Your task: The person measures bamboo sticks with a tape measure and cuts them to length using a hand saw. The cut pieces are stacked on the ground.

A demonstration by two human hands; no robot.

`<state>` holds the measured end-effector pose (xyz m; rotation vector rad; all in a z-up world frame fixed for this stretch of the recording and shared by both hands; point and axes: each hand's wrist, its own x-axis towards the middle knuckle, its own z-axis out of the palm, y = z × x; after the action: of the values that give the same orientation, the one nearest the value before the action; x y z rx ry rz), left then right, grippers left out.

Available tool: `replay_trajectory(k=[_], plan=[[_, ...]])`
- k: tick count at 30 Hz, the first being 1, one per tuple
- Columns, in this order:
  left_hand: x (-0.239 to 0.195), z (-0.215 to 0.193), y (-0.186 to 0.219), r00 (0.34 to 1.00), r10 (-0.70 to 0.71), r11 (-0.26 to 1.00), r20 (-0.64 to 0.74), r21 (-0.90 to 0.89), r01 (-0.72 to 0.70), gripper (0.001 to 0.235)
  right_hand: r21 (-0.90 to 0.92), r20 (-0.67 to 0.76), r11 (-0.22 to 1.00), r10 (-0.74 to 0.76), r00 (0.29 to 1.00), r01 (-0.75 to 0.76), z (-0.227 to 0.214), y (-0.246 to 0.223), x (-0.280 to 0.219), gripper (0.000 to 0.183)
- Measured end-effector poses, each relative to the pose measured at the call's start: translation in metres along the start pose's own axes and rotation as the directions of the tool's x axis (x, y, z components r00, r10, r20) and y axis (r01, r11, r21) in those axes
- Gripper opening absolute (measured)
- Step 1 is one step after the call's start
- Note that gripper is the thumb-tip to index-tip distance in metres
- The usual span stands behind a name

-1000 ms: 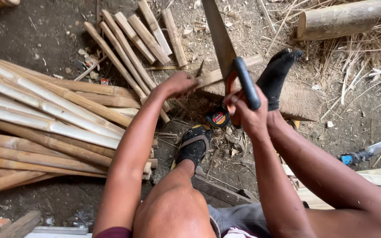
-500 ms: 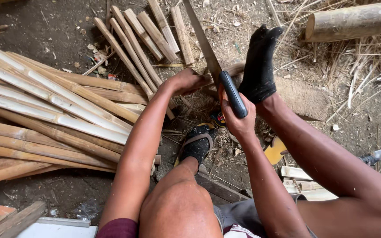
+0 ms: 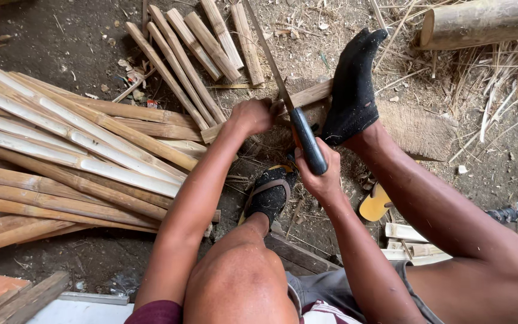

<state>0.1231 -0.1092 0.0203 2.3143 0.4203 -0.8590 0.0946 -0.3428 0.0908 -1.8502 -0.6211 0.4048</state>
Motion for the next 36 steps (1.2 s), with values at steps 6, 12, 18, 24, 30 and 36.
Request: replay_trajectory(k=[6,12,18,24,30,36], plan=[[-0.043,-0.004,0.009,0.979,0.000,0.999,-0.205,-0.036,-0.008,0.054,-0.002,0.008,0.996,0.085,0.996,-0.085,-0.003,-0.001,-0.008,0.014],[-0.039,0.002,0.009,0.988,-0.016,0.999,-0.156,-0.031,0.011,0.061,-0.067,0.065,0.977,0.206,0.976,-0.202,-0.061,-0.059,-0.123,0.019],[-0.028,0.013,-0.001,0.969,-0.009,1.000,-0.248,-0.029,0.002,0.058,-0.084,0.073,0.987,0.140,0.987,-0.134,-0.043,-0.040,-0.085,0.029],[-0.033,0.012,-0.003,0.977,0.011,1.000,-0.213,0.002,-0.011,0.055,-0.048,0.018,0.997,-0.066,0.998,0.067,0.011,0.027,-0.012,0.023],[-0.025,0.008,0.002,0.989,-0.017,0.999,-0.146,0.026,0.021,0.062,-0.096,0.083,0.988,0.127,0.988,-0.119,-0.055,-0.087,-0.108,0.038],[-0.023,0.023,-0.002,0.978,-0.044,0.999,-0.202,-0.011,0.042,0.052,-0.181,0.061,0.977,0.129,0.990,-0.116,0.009,-0.033,-0.007,0.021]])
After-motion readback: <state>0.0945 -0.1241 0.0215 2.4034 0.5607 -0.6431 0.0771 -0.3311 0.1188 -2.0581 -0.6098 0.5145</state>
